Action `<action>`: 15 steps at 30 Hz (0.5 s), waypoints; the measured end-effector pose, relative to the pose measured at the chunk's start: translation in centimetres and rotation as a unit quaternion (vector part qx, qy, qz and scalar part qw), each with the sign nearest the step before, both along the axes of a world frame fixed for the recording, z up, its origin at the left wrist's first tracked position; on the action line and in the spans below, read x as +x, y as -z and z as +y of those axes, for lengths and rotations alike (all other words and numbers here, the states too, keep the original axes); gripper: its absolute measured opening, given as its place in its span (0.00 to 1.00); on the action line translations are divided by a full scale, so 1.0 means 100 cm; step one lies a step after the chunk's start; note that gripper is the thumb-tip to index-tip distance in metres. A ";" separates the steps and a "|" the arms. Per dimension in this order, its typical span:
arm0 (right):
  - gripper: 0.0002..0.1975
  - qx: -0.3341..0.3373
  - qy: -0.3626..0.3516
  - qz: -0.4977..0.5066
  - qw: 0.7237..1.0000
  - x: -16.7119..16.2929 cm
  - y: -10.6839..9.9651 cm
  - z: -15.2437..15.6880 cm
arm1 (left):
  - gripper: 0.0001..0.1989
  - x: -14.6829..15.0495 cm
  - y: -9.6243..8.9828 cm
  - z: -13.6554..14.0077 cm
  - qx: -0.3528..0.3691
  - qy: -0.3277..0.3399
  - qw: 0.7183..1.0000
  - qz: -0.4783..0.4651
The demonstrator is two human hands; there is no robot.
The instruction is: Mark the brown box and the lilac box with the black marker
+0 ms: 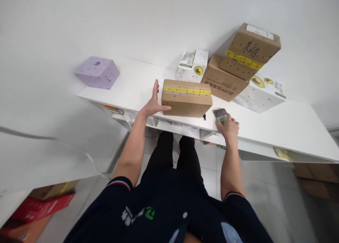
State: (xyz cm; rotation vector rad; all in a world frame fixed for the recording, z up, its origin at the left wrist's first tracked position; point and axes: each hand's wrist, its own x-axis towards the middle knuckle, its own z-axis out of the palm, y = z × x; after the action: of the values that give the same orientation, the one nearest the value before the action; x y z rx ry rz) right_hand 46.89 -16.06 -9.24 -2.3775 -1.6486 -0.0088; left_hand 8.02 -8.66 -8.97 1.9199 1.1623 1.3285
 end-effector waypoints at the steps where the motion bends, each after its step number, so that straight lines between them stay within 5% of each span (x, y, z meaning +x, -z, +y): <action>1: 0.35 -0.006 -0.005 -0.003 1.000 0.002 0.002 0.002 | 0.65 -0.003 -0.001 0.006 -0.006 0.014 1.000 -0.003; 6: 0.33 0.012 -0.029 -0.003 1.000 0.000 0.005 0.007 | 0.58 0.001 0.000 0.022 -0.001 0.052 0.999 -0.009; 11: 0.22 0.152 -0.116 0.082 0.978 -0.033 0.002 0.008 | 0.64 0.002 0.006 0.005 -0.004 0.046 0.999 -0.006; 15: 0.21 0.220 -0.158 0.180 0.946 -0.069 0.004 0.003 | 0.70 -0.027 0.015 -0.031 -0.030 -0.060 0.997 -0.044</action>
State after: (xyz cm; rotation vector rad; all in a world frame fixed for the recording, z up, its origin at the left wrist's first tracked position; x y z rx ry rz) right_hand 40.00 -15.77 -9.66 -1.6581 -1.6211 0.0974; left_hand 5.30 -11.80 -10.49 1.7557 1.2752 1.4093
